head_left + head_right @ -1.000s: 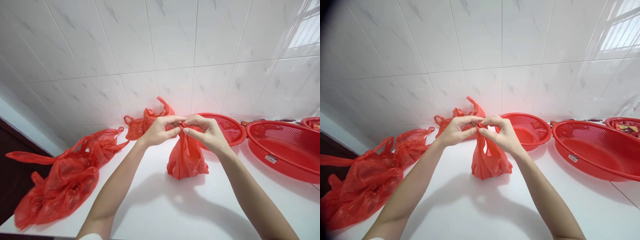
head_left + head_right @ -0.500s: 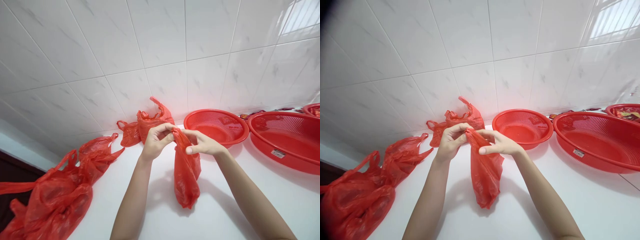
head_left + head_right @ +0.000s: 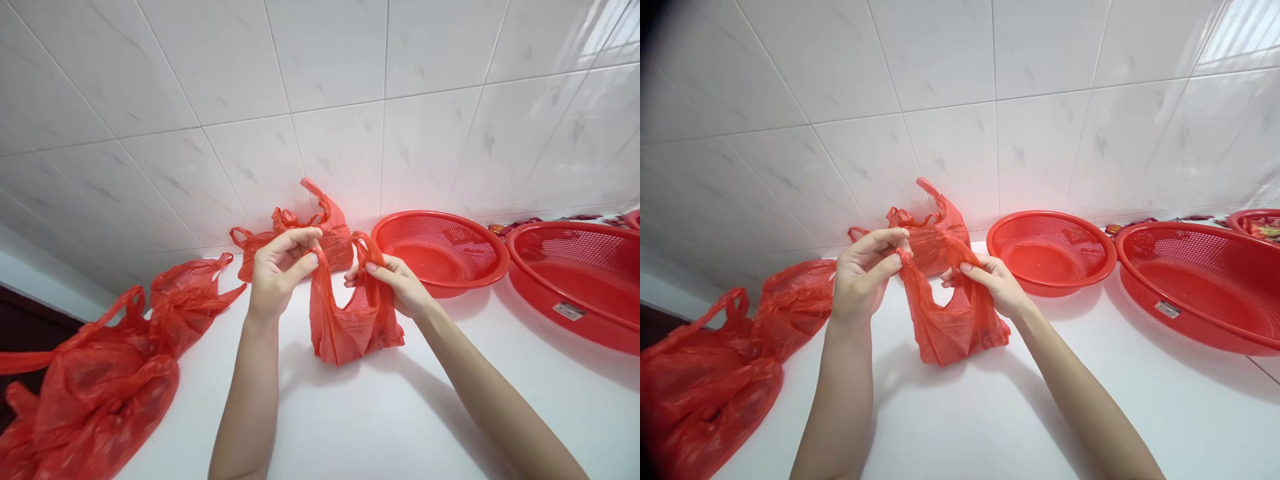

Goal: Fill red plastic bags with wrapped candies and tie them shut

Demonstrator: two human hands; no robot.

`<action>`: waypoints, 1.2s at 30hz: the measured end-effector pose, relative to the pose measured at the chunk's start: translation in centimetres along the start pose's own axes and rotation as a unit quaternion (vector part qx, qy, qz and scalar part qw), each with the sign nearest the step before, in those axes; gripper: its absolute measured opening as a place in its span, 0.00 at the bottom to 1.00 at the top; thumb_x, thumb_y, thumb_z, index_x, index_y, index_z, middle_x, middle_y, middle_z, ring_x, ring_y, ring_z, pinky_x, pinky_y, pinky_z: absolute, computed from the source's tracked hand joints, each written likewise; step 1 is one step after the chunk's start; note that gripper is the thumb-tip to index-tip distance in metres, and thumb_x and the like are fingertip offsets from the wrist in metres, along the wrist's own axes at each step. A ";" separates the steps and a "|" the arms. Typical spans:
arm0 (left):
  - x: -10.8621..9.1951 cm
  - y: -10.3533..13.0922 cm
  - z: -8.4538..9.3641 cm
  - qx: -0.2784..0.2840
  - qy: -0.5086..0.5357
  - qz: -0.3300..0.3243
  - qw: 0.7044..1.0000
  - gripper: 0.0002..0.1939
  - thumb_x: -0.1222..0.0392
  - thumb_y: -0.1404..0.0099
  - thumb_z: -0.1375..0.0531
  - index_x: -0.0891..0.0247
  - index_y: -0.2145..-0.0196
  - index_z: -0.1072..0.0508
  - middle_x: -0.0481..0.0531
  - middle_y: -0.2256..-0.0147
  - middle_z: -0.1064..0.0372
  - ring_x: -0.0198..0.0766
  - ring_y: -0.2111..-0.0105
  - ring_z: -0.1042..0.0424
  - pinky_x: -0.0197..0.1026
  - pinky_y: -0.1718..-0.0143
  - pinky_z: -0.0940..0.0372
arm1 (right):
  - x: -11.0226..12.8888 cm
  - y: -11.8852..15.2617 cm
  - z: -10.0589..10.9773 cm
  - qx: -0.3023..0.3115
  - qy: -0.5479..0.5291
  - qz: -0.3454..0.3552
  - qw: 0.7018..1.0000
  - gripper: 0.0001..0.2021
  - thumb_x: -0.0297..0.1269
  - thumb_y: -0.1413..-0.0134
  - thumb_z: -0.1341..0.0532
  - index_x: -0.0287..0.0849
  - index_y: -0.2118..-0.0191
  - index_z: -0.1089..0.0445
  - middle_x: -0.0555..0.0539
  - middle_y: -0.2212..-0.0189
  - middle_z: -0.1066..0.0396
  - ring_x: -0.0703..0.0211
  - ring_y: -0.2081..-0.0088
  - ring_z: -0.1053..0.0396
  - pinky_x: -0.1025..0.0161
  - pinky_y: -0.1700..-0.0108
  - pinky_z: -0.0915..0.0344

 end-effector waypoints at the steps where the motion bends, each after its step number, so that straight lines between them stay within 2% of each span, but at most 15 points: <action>1: -0.1 0.0 0.3 -0.010 -0.015 0.000 1.000 0.12 0.63 0.44 0.32 0.60 0.60 0.19 0.50 0.67 0.24 0.36 0.65 0.26 0.37 0.62 0.29 | -0.1 0.0 0.2 -0.022 -0.011 0.004 1.000 0.14 0.49 0.47 0.30 0.42 0.65 0.24 0.45 0.66 0.21 0.57 0.66 0.23 0.57 0.54 0.28; 4: -0.1 -0.1 1.3 -0.031 -0.072 0.009 0.997 0.12 0.61 0.44 0.31 0.61 0.60 0.19 0.52 0.63 0.23 0.39 0.62 0.25 0.41 0.57 0.28 | -0.3 0.0 0.6 -0.077 -0.026 0.009 0.997 0.15 0.50 0.49 0.30 0.43 0.66 0.26 0.46 0.67 0.21 0.58 0.69 0.25 0.59 0.60 0.27; 8: 0.2 -0.2 2.2 -0.012 -0.107 0.027 0.994 0.10 0.57 0.43 0.30 0.63 0.64 0.19 0.52 0.66 0.23 0.37 0.67 0.26 0.41 0.61 0.28 | -0.2 0.1 0.8 -0.117 -0.007 0.017 0.993 0.16 0.51 0.51 0.30 0.43 0.69 0.28 0.45 0.68 0.22 0.58 0.71 0.28 0.62 0.68 0.29; 13: -0.1 -0.1 2.2 0.010 -0.085 0.022 0.996 0.04 0.61 0.41 0.34 0.62 0.67 0.20 0.54 0.62 0.22 0.42 0.60 0.23 0.45 0.55 0.27 | 0.0 0.2 0.9 -0.129 0.002 0.026 0.991 0.14 0.49 0.49 0.31 0.44 0.71 0.31 0.49 0.73 0.27 0.63 0.76 0.35 0.64 0.71 0.35; 17: -0.2 -0.1 1.9 -0.005 -0.021 0.015 1.000 0.03 0.64 0.41 0.36 0.62 0.67 0.23 0.52 0.62 0.22 0.41 0.63 0.21 0.46 0.56 0.26 | 0.0 0.3 1.1 -0.127 0.004 0.040 0.991 0.14 0.46 0.47 0.33 0.45 0.72 0.34 0.53 0.80 0.34 0.65 0.79 0.43 0.64 0.73 0.40; 20: -0.3 0.0 1.8 -0.016 -0.044 0.007 0.999 0.03 0.64 0.40 0.35 0.62 0.66 0.22 0.52 0.62 0.22 0.41 0.61 0.22 0.45 0.54 0.27 | -0.1 0.6 1.1 -0.120 0.022 0.043 0.992 0.13 0.44 0.47 0.32 0.45 0.72 0.35 0.56 0.81 0.40 0.66 0.79 0.46 0.66 0.74 0.45; 23: -0.6 0.0 1.2 0.007 -0.062 -0.012 0.998 0.03 0.62 0.39 0.33 0.62 0.65 0.21 0.52 0.63 0.23 0.40 0.60 0.23 0.43 0.54 0.28 | -0.2 0.8 0.5 -0.110 0.091 0.014 0.990 0.13 0.40 0.55 0.27 0.45 0.68 0.30 0.57 0.78 0.40 0.66 0.76 0.43 0.66 0.73 0.44; 26: -0.8 0.2 0.2 0.037 -0.039 -0.028 0.998 0.02 0.62 0.38 0.33 0.61 0.66 0.20 0.51 0.65 0.24 0.38 0.62 0.24 0.41 0.57 0.29 | -0.4 0.9 -0.6 -0.103 0.180 -0.001 0.978 0.13 0.39 0.57 0.27 0.44 0.65 0.27 0.54 0.74 0.33 0.62 0.72 0.36 0.64 0.69 0.38; 31: -1.1 0.5 -1.5 0.071 0.028 -0.041 0.996 0.02 0.65 0.38 0.33 0.61 0.66 0.20 0.52 0.66 0.25 0.37 0.64 0.26 0.39 0.61 0.29 | -1.0 0.7 -2.3 -0.107 0.252 0.052 0.960 0.06 0.32 0.56 0.34 0.42 0.67 0.26 0.50 0.71 0.26 0.59 0.71 0.32 0.63 0.68 0.36; 34: -1.2 0.6 -2.1 0.099 0.053 -0.051 0.992 0.03 0.66 0.38 0.34 0.61 0.66 0.20 0.52 0.68 0.27 0.37 0.66 0.27 0.39 0.64 0.30 | -0.9 0.6 -2.3 -0.130 0.265 0.092 0.951 0.07 0.30 0.57 0.38 0.42 0.69 0.25 0.49 0.72 0.26 0.59 0.70 0.32 0.63 0.66 0.36; 36: -1.2 0.6 -1.9 0.099 0.055 -0.055 0.992 0.05 0.67 0.38 0.35 0.60 0.66 0.19 0.52 0.68 0.27 0.37 0.66 0.28 0.39 0.63 0.31 | -0.7 0.5 -2.0 -0.135 0.248 0.096 0.955 0.04 0.32 0.55 0.38 0.42 0.70 0.25 0.49 0.71 0.26 0.59 0.69 0.32 0.63 0.65 0.36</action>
Point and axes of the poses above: each hand's wrist, its own y-axis away from the middle knuckle, its own z-axis out of the back of the hand, x = y × z, the point moved 7 cm from there along -y, towards the middle knuckle
